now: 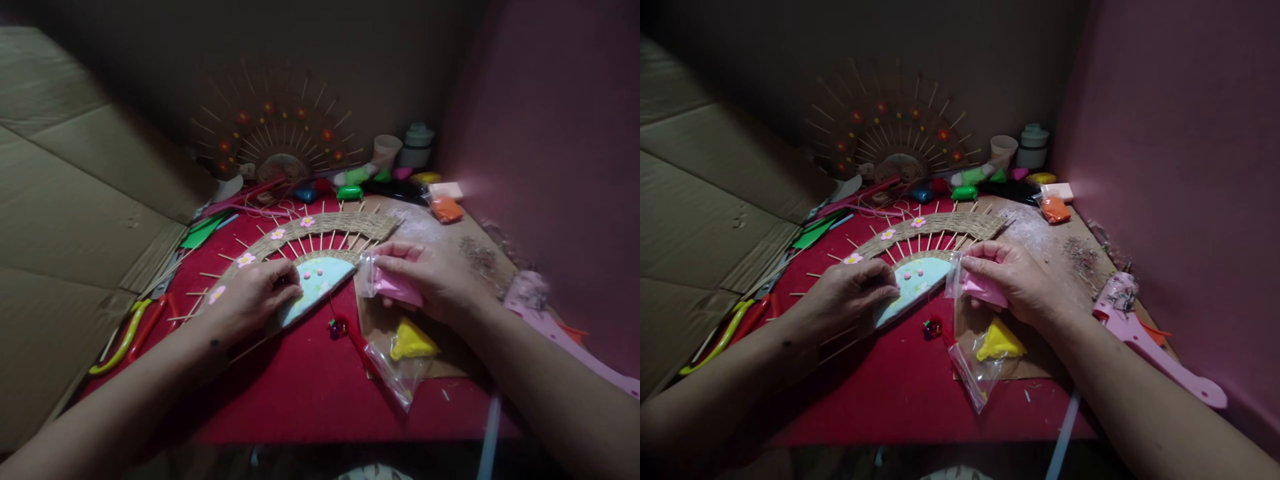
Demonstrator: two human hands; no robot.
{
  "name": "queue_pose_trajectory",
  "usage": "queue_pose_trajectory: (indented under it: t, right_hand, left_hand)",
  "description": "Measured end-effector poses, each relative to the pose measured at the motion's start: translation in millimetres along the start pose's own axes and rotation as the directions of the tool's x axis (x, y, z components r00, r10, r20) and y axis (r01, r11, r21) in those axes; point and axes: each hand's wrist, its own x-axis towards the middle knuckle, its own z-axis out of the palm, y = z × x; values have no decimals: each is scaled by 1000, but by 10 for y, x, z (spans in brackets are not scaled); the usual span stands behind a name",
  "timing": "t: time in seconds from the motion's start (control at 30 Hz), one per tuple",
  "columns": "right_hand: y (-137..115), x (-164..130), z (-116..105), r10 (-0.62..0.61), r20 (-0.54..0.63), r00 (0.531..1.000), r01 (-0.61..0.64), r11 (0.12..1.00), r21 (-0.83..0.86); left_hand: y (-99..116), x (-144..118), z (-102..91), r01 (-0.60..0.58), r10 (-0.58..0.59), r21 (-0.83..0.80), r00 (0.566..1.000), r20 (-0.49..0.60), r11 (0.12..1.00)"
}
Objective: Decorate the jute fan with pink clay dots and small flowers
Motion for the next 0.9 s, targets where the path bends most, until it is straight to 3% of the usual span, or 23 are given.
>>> queue_pose_trajectory:
  t: [0.57,0.77,0.9]
  right_hand:
    - [32,22,-18,-22,53,998,20,999,47]
    - [8,4,7,-9,48,999,3,991,131]
    - [-4,-9,17,-4,52,999,-4,989,149]
  left_hand:
    - [22,13,-94,43,-45,99,999,22,994]
    - [246,-53,-240,-16,8,-114,998,-69,993]
    - [532,-122,-194,5,0,-314,1000,14,949]
